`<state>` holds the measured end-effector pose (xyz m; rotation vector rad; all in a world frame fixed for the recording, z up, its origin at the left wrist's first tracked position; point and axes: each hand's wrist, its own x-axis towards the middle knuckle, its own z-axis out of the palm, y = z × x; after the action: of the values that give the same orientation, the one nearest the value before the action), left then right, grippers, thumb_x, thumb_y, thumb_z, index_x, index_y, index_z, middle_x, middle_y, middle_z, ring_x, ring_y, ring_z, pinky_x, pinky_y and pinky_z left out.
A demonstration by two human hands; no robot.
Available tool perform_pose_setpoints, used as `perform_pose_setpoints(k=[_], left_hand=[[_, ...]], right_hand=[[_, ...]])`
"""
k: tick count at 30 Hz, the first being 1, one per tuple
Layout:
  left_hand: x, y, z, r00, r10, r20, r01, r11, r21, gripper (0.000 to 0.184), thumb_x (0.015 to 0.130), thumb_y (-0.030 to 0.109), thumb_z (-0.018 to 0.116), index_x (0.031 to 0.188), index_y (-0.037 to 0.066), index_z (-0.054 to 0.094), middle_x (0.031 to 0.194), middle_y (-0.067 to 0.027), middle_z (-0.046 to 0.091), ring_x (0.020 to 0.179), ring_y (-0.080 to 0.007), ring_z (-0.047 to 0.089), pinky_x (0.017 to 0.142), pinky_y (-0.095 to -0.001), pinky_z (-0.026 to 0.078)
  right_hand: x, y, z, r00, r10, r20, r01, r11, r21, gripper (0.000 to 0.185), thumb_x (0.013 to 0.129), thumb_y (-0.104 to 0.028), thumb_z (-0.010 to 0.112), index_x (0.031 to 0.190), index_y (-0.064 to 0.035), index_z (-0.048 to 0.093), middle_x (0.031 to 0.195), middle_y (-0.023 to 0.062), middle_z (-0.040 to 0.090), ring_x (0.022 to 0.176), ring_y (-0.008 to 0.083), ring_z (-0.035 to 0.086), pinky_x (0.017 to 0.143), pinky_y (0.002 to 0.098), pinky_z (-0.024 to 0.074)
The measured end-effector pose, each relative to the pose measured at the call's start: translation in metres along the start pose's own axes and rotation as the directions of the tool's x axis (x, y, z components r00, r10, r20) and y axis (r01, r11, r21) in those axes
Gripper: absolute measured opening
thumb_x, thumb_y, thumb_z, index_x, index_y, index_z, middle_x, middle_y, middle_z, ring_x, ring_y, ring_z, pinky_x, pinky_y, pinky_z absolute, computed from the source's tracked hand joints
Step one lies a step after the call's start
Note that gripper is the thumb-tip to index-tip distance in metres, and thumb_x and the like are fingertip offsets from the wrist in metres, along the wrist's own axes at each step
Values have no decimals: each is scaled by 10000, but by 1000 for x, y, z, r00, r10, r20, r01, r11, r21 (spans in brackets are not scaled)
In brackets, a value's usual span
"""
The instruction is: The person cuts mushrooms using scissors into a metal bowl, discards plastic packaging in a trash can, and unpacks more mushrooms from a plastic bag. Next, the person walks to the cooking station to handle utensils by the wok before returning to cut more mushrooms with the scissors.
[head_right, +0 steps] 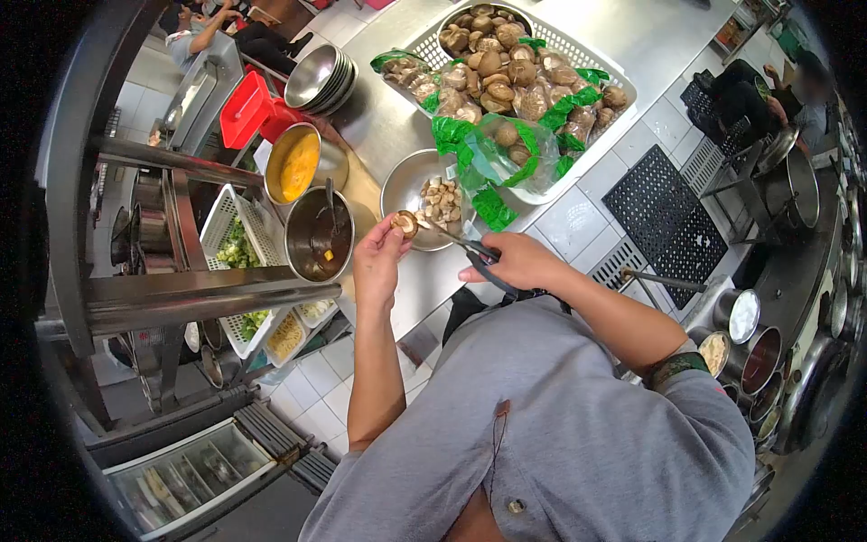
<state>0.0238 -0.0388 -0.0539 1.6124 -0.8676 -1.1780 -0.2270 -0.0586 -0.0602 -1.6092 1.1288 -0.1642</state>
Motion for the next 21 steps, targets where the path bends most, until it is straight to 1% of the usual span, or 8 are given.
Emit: perform_pose_setpoints(k=[3,4,7,10,13,16,19,21], left_hand=[[-6,11,0,999,1,37,2,996,-94,397,982,122,632,1330,-60,570,1115,-101,699,928,-118,660,818,-255,536],[-8,13,1,999,3,45,2,995,-95,395,980,120,634,1327,-59,574,1113,-98,700,926,-116,659,819,-253,534],[-12,17,4,999,8,54,-4,997,-71,389,977,117,639,1321,-57,584,1109,-90,700,924,-112,656,819,-250,531],[-15,17,9,999,18,51,-17,1000,-18,385,976,117,640,1316,-56,591,1115,-90,697,927,-115,654,819,-251,533],[-15,16,9,999,10,43,-11,1000,13,386,977,113,634,1316,-64,586,1131,-99,690,937,-125,655,826,-258,538],[-10,10,4,1000,7,11,-8,999,39,396,980,102,623,1327,-77,561,1146,-116,683,958,-145,662,841,-269,544],[-7,6,-3,999,17,-42,-18,1000,-25,410,983,86,610,1349,-81,529,1167,-142,675,988,-161,666,859,-281,548],[-8,10,-7,999,-4,-45,1,997,-73,428,988,76,599,1373,-81,502,1193,-168,668,1016,-167,663,867,-291,547]], right_hand=[[-9,-14,0,966,-164,-202,99,949,-299,691,722,-712,741,875,-45,644,820,130,669,770,323,668,716,444,522],[-10,-18,-1,956,-181,-229,99,939,-330,690,702,-698,753,898,-46,642,893,143,688,822,352,686,735,464,535],[-9,-24,0,918,-259,-301,105,889,-446,641,721,-649,763,908,-48,643,924,132,697,808,351,687,711,462,538],[-5,-27,4,897,-280,-343,81,865,-495,597,728,-611,769,890,-49,647,886,134,693,794,369,683,687,469,537],[3,-17,10,894,-313,-320,129,865,-485,570,766,-592,764,862,-44,640,777,126,648,694,319,662,637,430,526],[13,-11,2,1000,-22,6,22,1000,-13,578,794,-602,759,822,-40,629,691,78,578,608,214,593,594,371,497],[17,-2,-5,978,58,199,-145,875,462,595,806,-618,755,795,-39,620,693,36,543,592,139,507,559,341,444],[13,4,-9,978,-11,206,-55,948,312,636,783,-666,747,786,-43,622,701,35,547,634,159,514,573,358,417]])
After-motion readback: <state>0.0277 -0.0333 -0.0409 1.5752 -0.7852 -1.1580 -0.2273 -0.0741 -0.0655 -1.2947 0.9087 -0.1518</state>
